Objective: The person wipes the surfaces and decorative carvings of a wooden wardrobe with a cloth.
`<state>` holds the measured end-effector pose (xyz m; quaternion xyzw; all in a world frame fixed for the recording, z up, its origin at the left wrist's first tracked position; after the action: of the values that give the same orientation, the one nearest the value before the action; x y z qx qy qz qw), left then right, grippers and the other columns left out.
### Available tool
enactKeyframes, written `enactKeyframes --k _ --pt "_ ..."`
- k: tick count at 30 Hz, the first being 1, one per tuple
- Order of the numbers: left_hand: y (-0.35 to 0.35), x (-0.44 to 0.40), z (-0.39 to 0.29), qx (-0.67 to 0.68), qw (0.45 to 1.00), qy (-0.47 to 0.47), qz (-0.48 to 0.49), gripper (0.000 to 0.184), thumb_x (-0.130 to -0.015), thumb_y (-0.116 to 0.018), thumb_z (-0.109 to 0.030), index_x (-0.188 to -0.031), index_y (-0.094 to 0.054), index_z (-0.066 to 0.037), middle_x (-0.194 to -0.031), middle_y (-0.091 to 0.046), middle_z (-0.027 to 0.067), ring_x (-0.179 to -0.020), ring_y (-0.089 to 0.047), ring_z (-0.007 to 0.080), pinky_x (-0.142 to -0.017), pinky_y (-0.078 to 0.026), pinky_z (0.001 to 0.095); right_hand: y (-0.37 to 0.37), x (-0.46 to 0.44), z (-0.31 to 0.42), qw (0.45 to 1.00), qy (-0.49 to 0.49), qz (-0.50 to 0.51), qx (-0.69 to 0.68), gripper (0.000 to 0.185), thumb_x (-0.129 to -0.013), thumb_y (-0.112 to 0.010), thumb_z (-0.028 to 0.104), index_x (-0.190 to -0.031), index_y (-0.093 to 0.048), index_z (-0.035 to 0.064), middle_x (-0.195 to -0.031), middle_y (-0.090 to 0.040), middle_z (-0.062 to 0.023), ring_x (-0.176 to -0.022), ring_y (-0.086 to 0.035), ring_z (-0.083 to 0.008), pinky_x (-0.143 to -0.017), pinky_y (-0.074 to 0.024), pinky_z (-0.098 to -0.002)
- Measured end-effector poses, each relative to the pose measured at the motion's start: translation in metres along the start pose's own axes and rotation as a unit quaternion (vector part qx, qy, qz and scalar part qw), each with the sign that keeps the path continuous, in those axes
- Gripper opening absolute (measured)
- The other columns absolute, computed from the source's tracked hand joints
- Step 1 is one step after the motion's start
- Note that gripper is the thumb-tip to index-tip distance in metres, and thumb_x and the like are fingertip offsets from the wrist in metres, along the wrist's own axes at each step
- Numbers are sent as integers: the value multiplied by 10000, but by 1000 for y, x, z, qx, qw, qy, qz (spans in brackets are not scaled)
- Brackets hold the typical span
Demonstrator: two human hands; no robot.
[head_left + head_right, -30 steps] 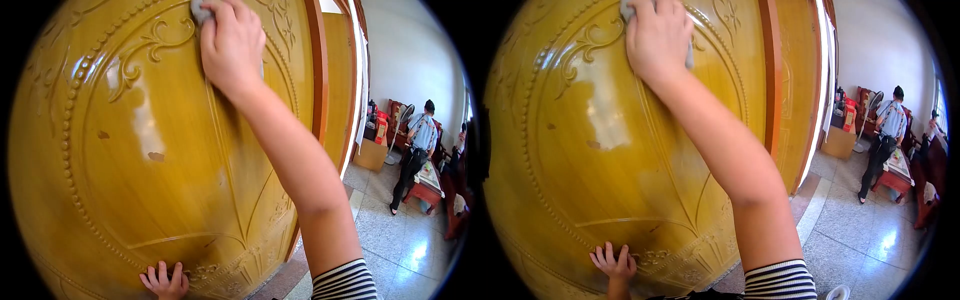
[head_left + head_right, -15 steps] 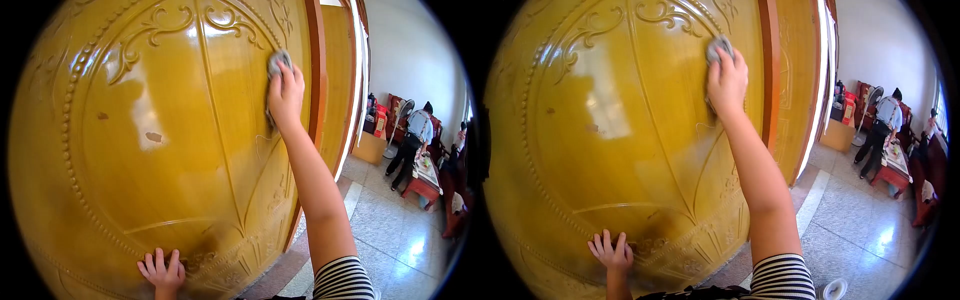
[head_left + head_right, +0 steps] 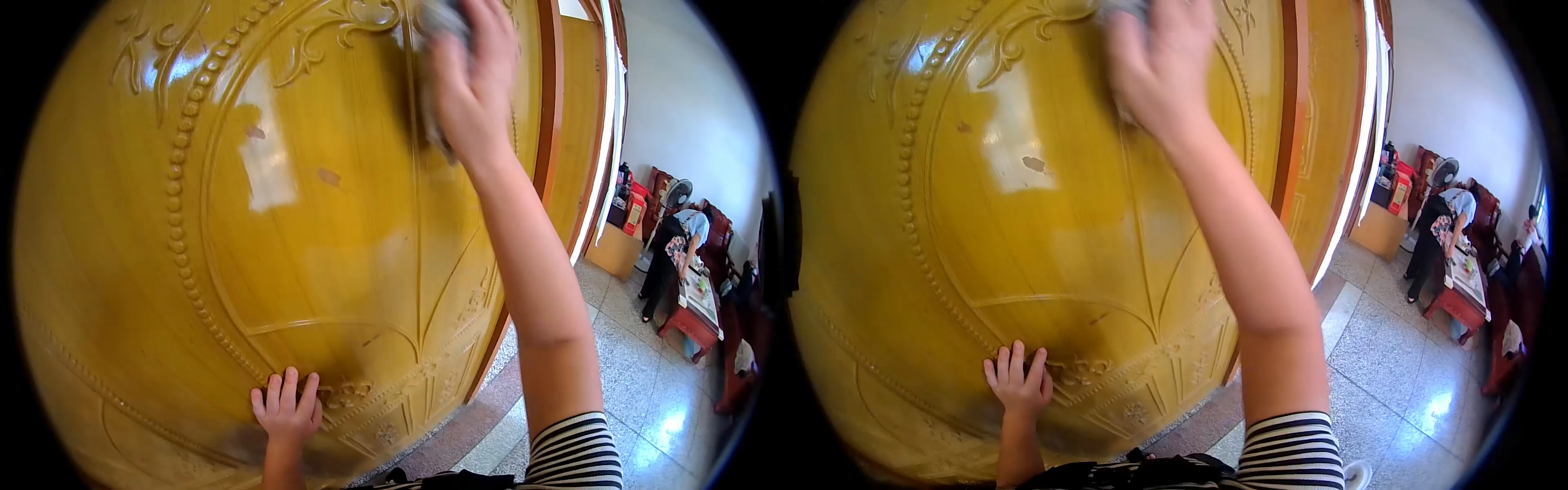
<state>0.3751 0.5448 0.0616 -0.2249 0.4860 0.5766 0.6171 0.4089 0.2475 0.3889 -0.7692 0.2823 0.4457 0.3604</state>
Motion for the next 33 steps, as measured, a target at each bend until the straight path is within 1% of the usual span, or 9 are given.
enactKeyframes --k 1,2,7,16,19,24,28,30,33 --pt "0 0 0 1 1000 -1 -2 292 -767 -521 -175 -1013 -674 -210 -1294 -483 123 -1229 -393 323 -1080 -157 485 -21 -12 6 998 -31 45 -39 366 -810 -547 146 -1160 -533 39 -1188 -496 -171 -1097 -471 -329 -948 -363 -391" --pt "2 0 0 -1 1000 0 1 291 -768 -523 -178 -1015 -675 -209 -1300 -478 123 -1230 -392 321 -1082 -156 483 -41 -15 38 994 -44 12 100 382 -816 -567 154 -1184 -525 59 -1187 -498 -217 -1103 -463 -378 -935 -369 -445" --pt "9 0 1 1 1000 3 -1 282 -773 -528 -181 -1013 -675 -202 -1295 -483 122 -1232 -392 318 -1084 -154 480 -36 19 45 996 -33 65 60 390 -770 -568 136 -1148 -554 42 -1200 -508 -180 -1078 -489 -353 -936 -373 -408" --pt "10 0 -3 0 1000 20 6 272 -775 -545 -172 -1020 -663 -191 -1272 -501 133 -1221 -403 321 -1079 -156 488 73 280 134 955 -138 263 27 510 -689 -650 148 -1191 -560 143 -1285 -419 -183 -1207 -369 -390 -998 -266 -585" --pt "6 -2 -5 8 1000 19 8 283 -776 -547 -166 -1036 -655 -187 -1273 -501 136 -1213 -412 325 -1076 -159 492 84 288 132 942 -172 287 8 514 -698 -643 145 -1202 -544 131 -1298 -398 -187 -1213 -352 -396 -1013 -236 -596" --pt "10 -7 -6 0 1000 19 14 288 -759 -563 -175 -1029 -661 -187 -1269 -504 133 -1199 -425 326 -1073 -163 493 31 176 69 979 -95 177 41 539 -693 -623 123 -1220 -513 110 -1284 -408 -184 -1176 -375 -401 -980 -296 -537" --pt "12 -10 -6 -2 1000 25 6 291 -750 -552 -175 -1017 -668 -186 -1265 -506 130 -1185 -435 321 -1070 -166 491 -16 52 25 995 -60 64 49 403 -681 -615 106 -1081 -571 80 -1194 -498 -173 -1036 -481 -360 -853 -398 -452" --pt "11 -10 -3 -5 1000 5 -8 291 -742 -538 -178 -999 -673 -184 -1259 -506 126 -1171 -443 318 -1068 -170 491 -29 -3 33 994 -109 1 24 323 -826 -537 121 -1129 -527 10 -1214 -477 -222 -1144 -425 -384 -963 -337 -448" --pt "8 -10 -5 -13 1000 10 -17 293 -733 -529 -188 -989 -674 -190 -1266 -498 120 -1165 -444 316 -1065 -181 494 -44 -2 52 995 -77 43 44 329 -791 -564 123 -1111 -544 49 -1193 -508 -186 -1110 -458 -354 -925 -365 -435"
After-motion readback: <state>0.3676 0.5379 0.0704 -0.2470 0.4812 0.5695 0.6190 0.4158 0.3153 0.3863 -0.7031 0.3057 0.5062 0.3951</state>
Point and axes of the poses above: each hand's wrist, its own x-axis away from the middle knuckle, its own y-axis out of the back of the hand, z = x × y, the point moved 1 cm from there along -x, towards the middle knuckle
